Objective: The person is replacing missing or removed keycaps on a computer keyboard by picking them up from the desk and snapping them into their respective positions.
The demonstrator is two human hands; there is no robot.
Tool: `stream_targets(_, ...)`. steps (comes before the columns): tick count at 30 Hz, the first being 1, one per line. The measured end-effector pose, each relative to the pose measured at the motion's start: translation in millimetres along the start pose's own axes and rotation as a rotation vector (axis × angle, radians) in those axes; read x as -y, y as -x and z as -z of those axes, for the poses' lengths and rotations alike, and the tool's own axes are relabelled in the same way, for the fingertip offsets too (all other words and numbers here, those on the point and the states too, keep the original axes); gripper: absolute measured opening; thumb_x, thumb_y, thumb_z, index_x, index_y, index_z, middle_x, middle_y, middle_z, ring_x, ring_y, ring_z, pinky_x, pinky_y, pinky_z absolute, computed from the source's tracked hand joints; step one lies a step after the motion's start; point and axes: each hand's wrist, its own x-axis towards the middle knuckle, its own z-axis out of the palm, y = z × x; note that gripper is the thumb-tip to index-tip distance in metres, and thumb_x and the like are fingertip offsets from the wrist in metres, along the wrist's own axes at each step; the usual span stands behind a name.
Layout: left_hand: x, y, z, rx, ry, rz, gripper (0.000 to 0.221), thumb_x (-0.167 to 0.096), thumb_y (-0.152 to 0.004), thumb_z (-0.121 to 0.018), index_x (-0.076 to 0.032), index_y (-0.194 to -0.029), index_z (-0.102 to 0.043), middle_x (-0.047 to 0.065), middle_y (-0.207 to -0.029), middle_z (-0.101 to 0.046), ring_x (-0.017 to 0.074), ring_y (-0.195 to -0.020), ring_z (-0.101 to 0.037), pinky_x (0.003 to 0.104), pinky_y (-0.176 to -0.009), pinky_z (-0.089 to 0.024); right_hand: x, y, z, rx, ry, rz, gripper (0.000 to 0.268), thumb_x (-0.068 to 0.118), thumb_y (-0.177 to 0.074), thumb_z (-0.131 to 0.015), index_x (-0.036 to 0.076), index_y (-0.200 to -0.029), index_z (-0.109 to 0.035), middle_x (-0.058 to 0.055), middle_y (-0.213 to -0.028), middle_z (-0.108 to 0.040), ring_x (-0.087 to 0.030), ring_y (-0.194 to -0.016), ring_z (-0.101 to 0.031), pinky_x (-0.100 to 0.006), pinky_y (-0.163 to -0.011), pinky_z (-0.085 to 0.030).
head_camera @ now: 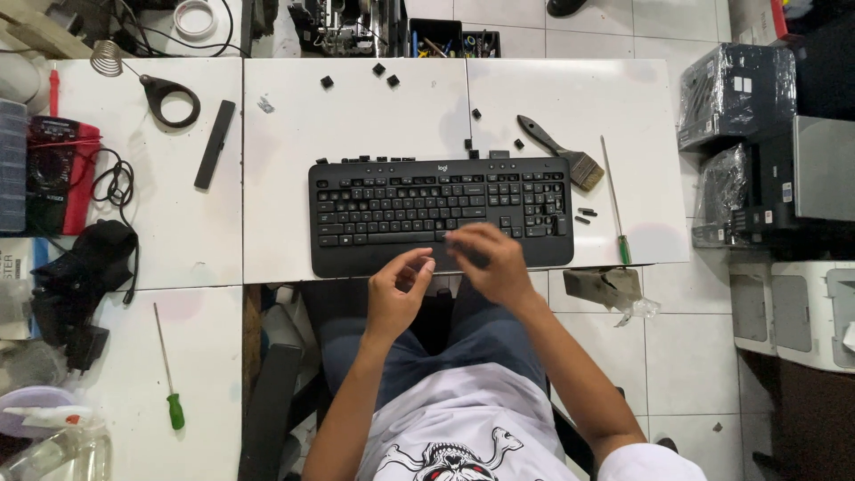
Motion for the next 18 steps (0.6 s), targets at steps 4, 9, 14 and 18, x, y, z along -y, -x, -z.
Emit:
stream_targets(4,11,-5,11,-0.030,-0.040,-0.051,0.022,-0.019,-0.108,-0.088,-0.015,-0.128,-0.094,0.012,-0.106,-0.093,0.0247,-0.077,-0.083,0.038,-0.067,-0.067,-100,-69,14,-0.177,0.172,-0.034,0.034,-0.001,-0.101,-0.094,0.013,-0.132,-0.090,-0.013,-0.112,-0.085,-0.033,-0.096,-0.083,-0.047,-0.087,-0.069)
stream_targets(9,30,-13,18,-0.076,-0.152,-0.049,0.018,-0.012,-0.108,-0.086,-0.012,-0.124,-0.093,0.013,-0.104,-0.090,0.0298,-0.081,-0.084,0.038,-0.068,-0.068,-210,-148,13,-0.125,0.475,-0.050,0.041,0.005,-0.090,-0.101,0.010,-0.130,-0.090,-0.008,-0.101,-0.085,-0.027,-0.082,-0.081,-0.044,-0.083,-0.066)
stream_targets(14,59,-22,25,-0.088,-0.026,0.008,0.014,-0.014,-0.106,-0.088,-0.011,-0.119,-0.094,0.013,-0.098,-0.088,0.0254,-0.071,-0.084,0.034,-0.056,-0.068,-215,-181,17,0.077,0.520,-0.291,0.054,0.017,-0.088,-0.102,0.008,-0.140,-0.088,-0.013,-0.103,-0.087,-0.040,-0.101,-0.085,-0.057,-0.093,-0.069)
stream_targets(18,60,-22,27,-0.101,0.087,0.053,0.015,-0.011,-0.104,-0.089,-0.007,-0.117,-0.094,0.014,-0.093,-0.086,0.0239,-0.065,-0.084,0.033,-0.050,-0.069,-203,-204,3,-0.008,0.433,-0.284,0.037,0.015,-0.098,-0.097,0.014,-0.134,-0.091,-0.010,-0.100,-0.085,-0.033,-0.095,-0.084,-0.048,-0.089,-0.072)
